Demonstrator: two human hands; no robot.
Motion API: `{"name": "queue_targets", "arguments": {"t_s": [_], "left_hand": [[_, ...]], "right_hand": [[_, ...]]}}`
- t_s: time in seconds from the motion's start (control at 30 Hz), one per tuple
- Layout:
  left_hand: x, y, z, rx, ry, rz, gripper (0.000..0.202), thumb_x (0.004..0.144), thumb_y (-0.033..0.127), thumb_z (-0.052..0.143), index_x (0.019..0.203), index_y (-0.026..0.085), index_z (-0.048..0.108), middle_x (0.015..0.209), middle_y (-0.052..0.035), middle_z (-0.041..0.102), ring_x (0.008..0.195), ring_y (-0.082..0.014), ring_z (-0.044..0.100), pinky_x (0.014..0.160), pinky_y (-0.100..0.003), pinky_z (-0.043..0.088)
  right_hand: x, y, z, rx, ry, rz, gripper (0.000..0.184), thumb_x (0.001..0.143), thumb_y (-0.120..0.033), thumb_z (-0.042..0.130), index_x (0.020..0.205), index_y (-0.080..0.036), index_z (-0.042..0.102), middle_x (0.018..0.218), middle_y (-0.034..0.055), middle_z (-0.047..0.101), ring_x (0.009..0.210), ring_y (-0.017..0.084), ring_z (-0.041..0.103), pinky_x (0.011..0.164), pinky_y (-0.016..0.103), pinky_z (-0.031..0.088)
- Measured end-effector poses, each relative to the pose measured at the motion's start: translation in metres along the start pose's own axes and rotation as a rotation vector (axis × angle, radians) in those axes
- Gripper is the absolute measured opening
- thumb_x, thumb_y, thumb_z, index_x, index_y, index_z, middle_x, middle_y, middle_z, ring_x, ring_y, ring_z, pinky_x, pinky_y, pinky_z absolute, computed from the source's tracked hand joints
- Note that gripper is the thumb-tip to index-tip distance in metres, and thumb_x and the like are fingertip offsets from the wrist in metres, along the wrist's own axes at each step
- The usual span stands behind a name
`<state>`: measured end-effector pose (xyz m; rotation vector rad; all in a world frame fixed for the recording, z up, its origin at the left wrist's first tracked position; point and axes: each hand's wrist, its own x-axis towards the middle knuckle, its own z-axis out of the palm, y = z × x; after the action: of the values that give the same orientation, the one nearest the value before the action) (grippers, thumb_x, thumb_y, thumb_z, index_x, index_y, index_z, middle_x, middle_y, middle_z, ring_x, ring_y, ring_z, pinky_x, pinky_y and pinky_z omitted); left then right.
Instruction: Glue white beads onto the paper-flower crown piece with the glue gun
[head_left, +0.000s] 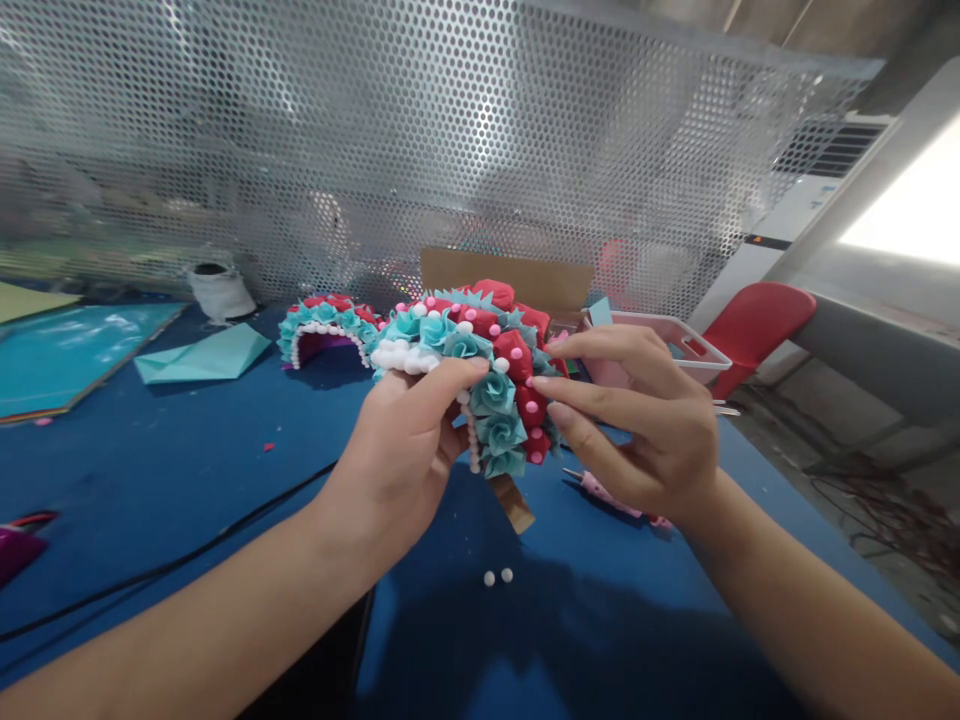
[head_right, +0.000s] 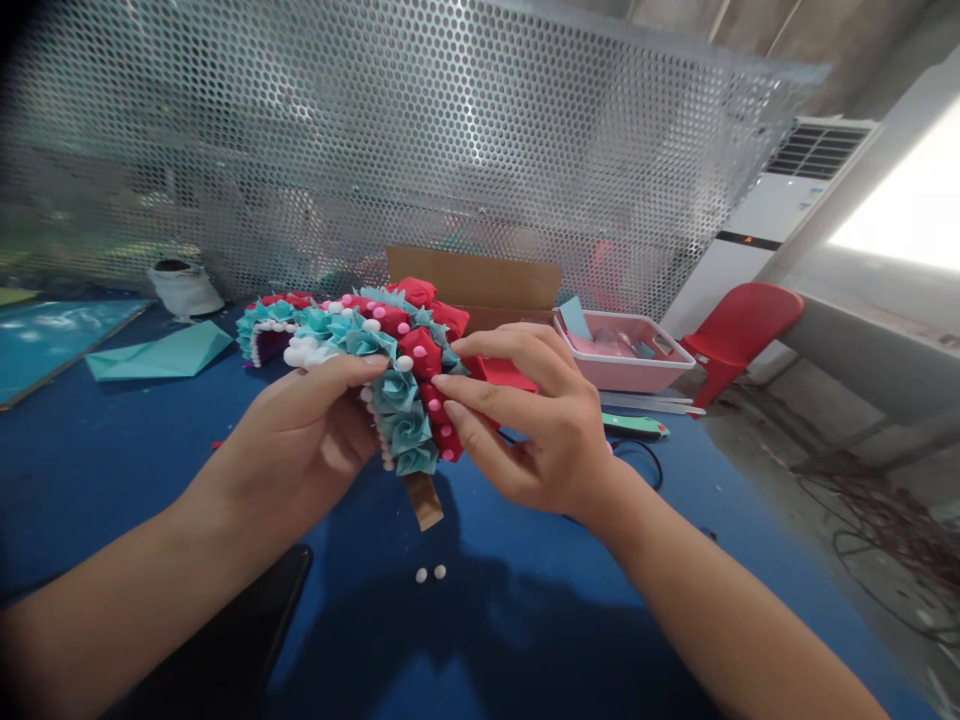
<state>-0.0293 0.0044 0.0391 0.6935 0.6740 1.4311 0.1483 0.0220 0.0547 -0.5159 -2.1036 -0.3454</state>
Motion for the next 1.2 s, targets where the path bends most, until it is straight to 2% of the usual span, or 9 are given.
{"name": "queue_targets", "arguments": {"t_s": [0.3,0.53,0.63,0.7,0.8,0.87,1.0,1.1,1.2], "left_hand": [[-0.002,0.001,0.001,0.017,-0.016,-0.009,0.01,0.076,0.021,0.067,0.076,0.02,0.057,0.075,0.0002,0.056,0.066,-0.0134,0.052,0.056,-0.027,0.042],[0.006,0.004,0.002,-0.078,0.003,-0.049,0.012,0.075,0.019,0.066,0.068,0.017,0.057,0.072,0.0004,0.059,0.065,-0.0118,0.055,0.06,-0.026,0.045],[0.012,0.007,0.002,-0.19,0.073,-0.083,0.007,0.077,0.017,0.062,0.07,0.018,0.06,0.071,0.0012,0.059,0.065,-0.0111,0.056,0.063,-0.026,0.048],[0.013,0.008,0.001,-0.239,0.091,-0.113,0.004,0.077,0.018,0.061,0.073,0.018,0.061,0.073,0.0011,0.061,0.068,-0.012,0.058,0.066,-0.027,0.05],[0.013,0.006,0.0,-0.248,0.026,-0.123,0.003,0.075,0.018,0.065,0.074,0.018,0.062,0.076,0.0016,0.062,0.07,-0.0115,0.058,0.064,-0.026,0.049],[0.011,0.004,0.0,-0.212,-0.043,-0.12,0.007,0.074,0.016,0.067,0.071,0.019,0.062,0.073,0.0022,0.061,0.067,-0.0106,0.057,0.061,-0.025,0.047],[0.007,0.001,0.001,-0.127,-0.148,-0.081,0.011,0.073,0.01,0.066,0.067,0.018,0.06,0.072,0.0013,0.059,0.067,-0.0113,0.055,0.062,-0.026,0.046],[0.006,-0.001,0.0,-0.091,-0.221,-0.009,0.017,0.073,0.004,0.065,0.081,0.02,0.065,0.077,0.001,0.06,0.071,-0.0118,0.055,0.066,-0.027,0.047],[0.007,-0.003,-0.001,-0.063,-0.225,0.076,0.03,0.072,0.001,0.066,0.093,0.022,0.065,0.081,0.0014,0.059,0.076,-0.0111,0.055,0.07,-0.026,0.047]], "right_hand": [[0.0,-0.001,-0.001,-0.017,-0.005,-0.008,0.02,0.078,-0.016,0.064,0.09,-0.028,0.073,0.105,0.0054,0.069,0.093,0.023,0.066,0.084,0.046,0.054],[0.002,0.014,-0.04,-0.087,0.101,0.173,0.022,0.084,-0.014,0.06,0.095,-0.028,0.072,0.098,0.0045,0.071,0.09,0.019,0.066,0.079,0.035,0.054],[-0.015,0.042,-0.06,-0.193,-0.21,0.191,0.011,0.084,-0.019,0.06,0.086,-0.023,0.07,0.08,0.0029,0.072,0.07,0.015,0.067,0.062,0.027,0.054],[-0.039,0.063,-0.07,-0.208,-0.596,0.276,0.019,0.083,-0.021,0.054,0.094,-0.02,0.069,0.09,0.0055,0.074,0.08,0.021,0.07,0.066,0.034,0.058],[-0.086,0.087,-0.077,-0.168,-0.882,0.356,0.043,0.075,-0.011,0.048,0.114,-0.019,0.066,0.118,0.0105,0.068,0.104,0.027,0.067,0.082,0.042,0.058],[-0.113,0.093,-0.078,-0.133,-0.989,0.414,0.058,0.072,-0.006,0.047,0.127,-0.021,0.059,0.129,0.0102,0.062,0.116,0.028,0.061,0.093,0.046,0.054],[-0.137,0.09,-0.071,-0.127,-1.071,0.514,0.064,0.075,-0.005,0.046,0.137,-0.021,0.05,0.139,0.0117,0.054,0.125,0.027,0.054,0.098,0.044,0.051],[-0.137,0.084,-0.065,-0.137,-1.026,0.447,0.064,0.078,-0.006,0.047,0.139,-0.025,0.047,0.141,0.0116,0.051,0.129,0.028,0.049,0.101,0.047,0.047],[-0.133,0.083,-0.06,-0.082,-1.023,0.353,0.051,0.08,-0.008,0.048,0.127,-0.026,0.058,0.128,0.011,0.06,0.121,0.028,0.054,0.1,0.049,0.045]]}}
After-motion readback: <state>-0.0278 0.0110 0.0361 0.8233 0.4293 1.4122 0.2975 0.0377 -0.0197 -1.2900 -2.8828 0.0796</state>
